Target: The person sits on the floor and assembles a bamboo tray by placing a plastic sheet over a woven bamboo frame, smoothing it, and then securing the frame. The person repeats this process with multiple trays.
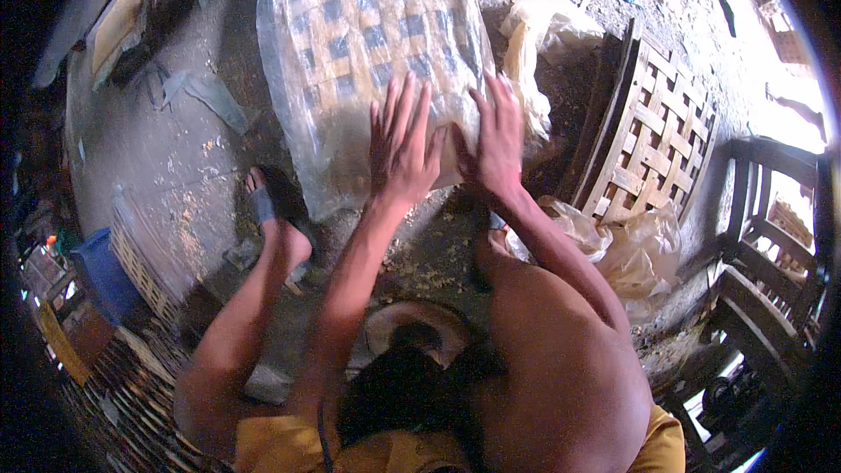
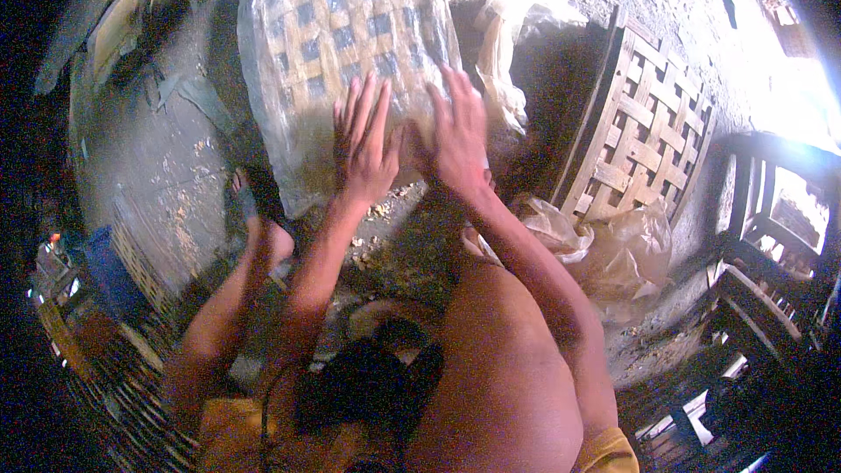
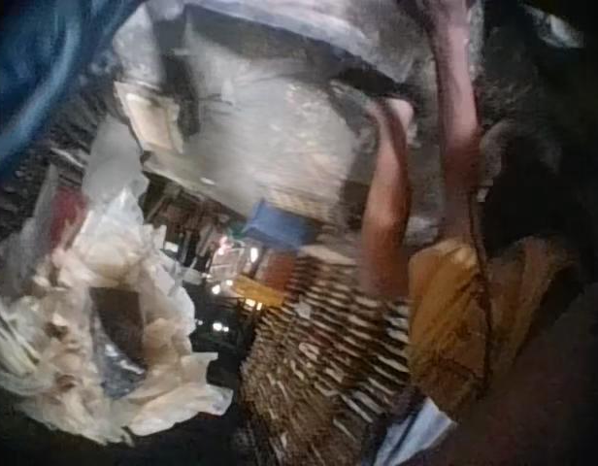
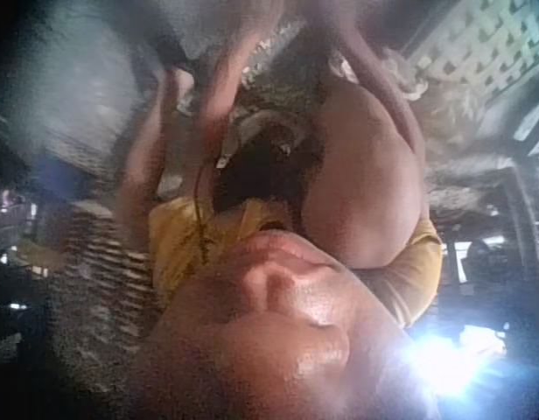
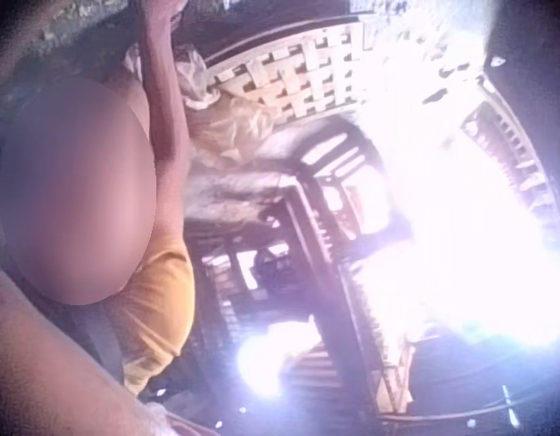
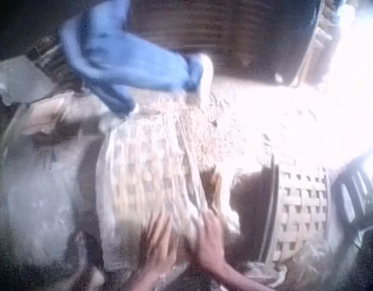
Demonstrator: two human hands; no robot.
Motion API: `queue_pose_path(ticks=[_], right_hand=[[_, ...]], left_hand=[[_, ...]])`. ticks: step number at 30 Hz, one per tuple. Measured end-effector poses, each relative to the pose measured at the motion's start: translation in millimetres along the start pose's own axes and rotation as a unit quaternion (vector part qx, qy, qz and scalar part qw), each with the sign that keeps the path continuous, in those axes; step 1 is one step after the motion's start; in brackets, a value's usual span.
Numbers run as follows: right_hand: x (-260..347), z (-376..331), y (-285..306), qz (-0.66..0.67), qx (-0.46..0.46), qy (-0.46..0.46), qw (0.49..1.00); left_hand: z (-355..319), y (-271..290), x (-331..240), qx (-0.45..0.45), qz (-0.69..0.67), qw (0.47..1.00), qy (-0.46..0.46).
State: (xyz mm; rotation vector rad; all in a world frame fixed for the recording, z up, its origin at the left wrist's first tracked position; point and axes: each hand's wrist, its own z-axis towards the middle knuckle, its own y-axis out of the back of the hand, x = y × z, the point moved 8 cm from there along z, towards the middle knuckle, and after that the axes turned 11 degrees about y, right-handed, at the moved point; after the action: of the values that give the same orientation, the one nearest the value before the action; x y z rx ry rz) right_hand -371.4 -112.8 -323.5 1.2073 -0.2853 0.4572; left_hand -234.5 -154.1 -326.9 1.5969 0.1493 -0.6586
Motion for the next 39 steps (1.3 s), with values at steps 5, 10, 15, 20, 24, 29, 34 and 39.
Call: queue_pose_path(ticks=[5,10,15,20,24,29,34,39], right_hand=[[-6,15,-60,-0.060,0.129,0.051,0.989],[-7,13,-57,-0.089,0.137,0.046,0.985],[-19,13,-50,-0.115,0.122,0.025,0.986],[-34,13,-49,-0.126,0.115,-0.023,0.985],[-34,11,-42,-0.121,0.094,-0.047,0.987],[43,-3,-53,0.042,0.178,0.082,0.980],[12,-9,-56,-0.067,0.215,0.101,0.969],[-14,-14,-36,-0.039,0.199,0.125,0.971]], left_hand=[[12,-40,26,0.081,0.053,0.995,-0.010],[16,-15,68,0.031,0.096,0.994,-0.050],[15,29,128,0.003,0.145,0.989,-0.020],[15,49,170,-0.040,0.124,0.991,0.033],[-28,66,101,-0.105,-0.028,0.994,-0.023],[-60,4,75,0.100,0.077,0.991,0.037],[-60,12,113,0.048,0.128,0.991,-0.012],[-60,19,140,0.068,0.141,0.984,-0.079]])
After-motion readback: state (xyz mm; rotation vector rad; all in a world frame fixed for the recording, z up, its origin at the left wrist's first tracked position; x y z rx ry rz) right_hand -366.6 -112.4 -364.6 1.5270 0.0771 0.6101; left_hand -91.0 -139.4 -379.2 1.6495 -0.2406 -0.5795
